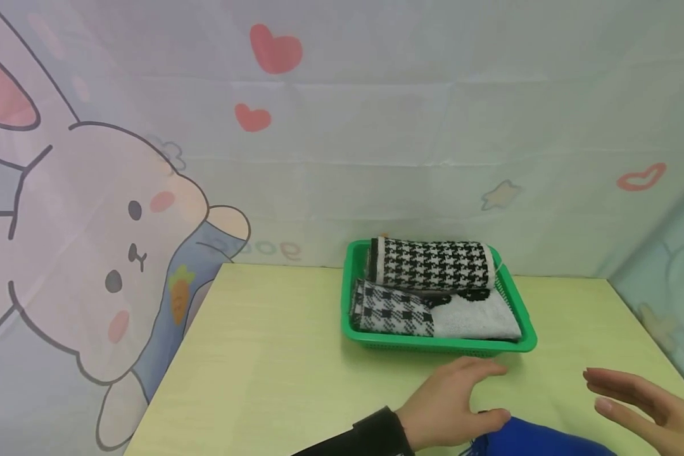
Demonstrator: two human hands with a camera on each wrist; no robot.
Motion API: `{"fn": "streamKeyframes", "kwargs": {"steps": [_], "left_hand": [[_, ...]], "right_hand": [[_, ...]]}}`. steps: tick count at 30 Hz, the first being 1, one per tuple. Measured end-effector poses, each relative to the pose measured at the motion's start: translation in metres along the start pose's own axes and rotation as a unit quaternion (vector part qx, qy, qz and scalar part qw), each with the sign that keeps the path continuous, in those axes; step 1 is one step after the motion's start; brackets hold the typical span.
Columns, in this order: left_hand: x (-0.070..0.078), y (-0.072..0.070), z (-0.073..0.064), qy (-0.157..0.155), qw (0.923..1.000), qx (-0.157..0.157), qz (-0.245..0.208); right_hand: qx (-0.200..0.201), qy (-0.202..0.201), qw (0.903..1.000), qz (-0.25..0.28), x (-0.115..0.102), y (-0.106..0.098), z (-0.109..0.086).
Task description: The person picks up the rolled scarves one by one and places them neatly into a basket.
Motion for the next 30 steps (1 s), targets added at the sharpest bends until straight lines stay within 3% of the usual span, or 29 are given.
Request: {"fn": "streamKeyframes", "kwargs": {"steps": [4,10,16,22,26,30], "left_hand": [[-0.003,0.007,0.000,0.001,1.0000,-0.001,0.008],[-0.010,0.020,0.003,-0.001,0.9998,-0.006,0.018],[-0.017,0.032,0.005,-0.023,0.9992,-0.028,0.015],[-0.023,0.042,0.005,-0.034,0.9986,-0.036,0.021],[-0.027,0.049,0.005,-0.036,0.9981,-0.034,0.037],[-0.030,0.052,0.004,-0.043,0.9974,-0.034,0.047]], "right_hand": [[-0.001,0.031,0.9995,0.003,0.010,0.005,-0.003],[-0.056,0.111,0.9923,0.002,0.029,0.013,-0.003],[-0.074,0.143,0.9869,0.015,0.050,0.020,-0.002],[-0.096,0.190,0.9754,0.056,0.072,0.030,-0.008],[-0.091,0.188,0.9767,0.053,0.084,0.035,-0.012],[-0.083,0.155,0.9837,0.038,0.091,0.037,-0.015]]}}
Point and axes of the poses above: each hand's wrist, its own z-axis towards the middle knuckle, its own y-axis out of the palm, x = y × z, the point moved 5 cm from there along z, towards the middle knuckle, and after that the axes turned 15 degrees about x, right-handed, at the moved point
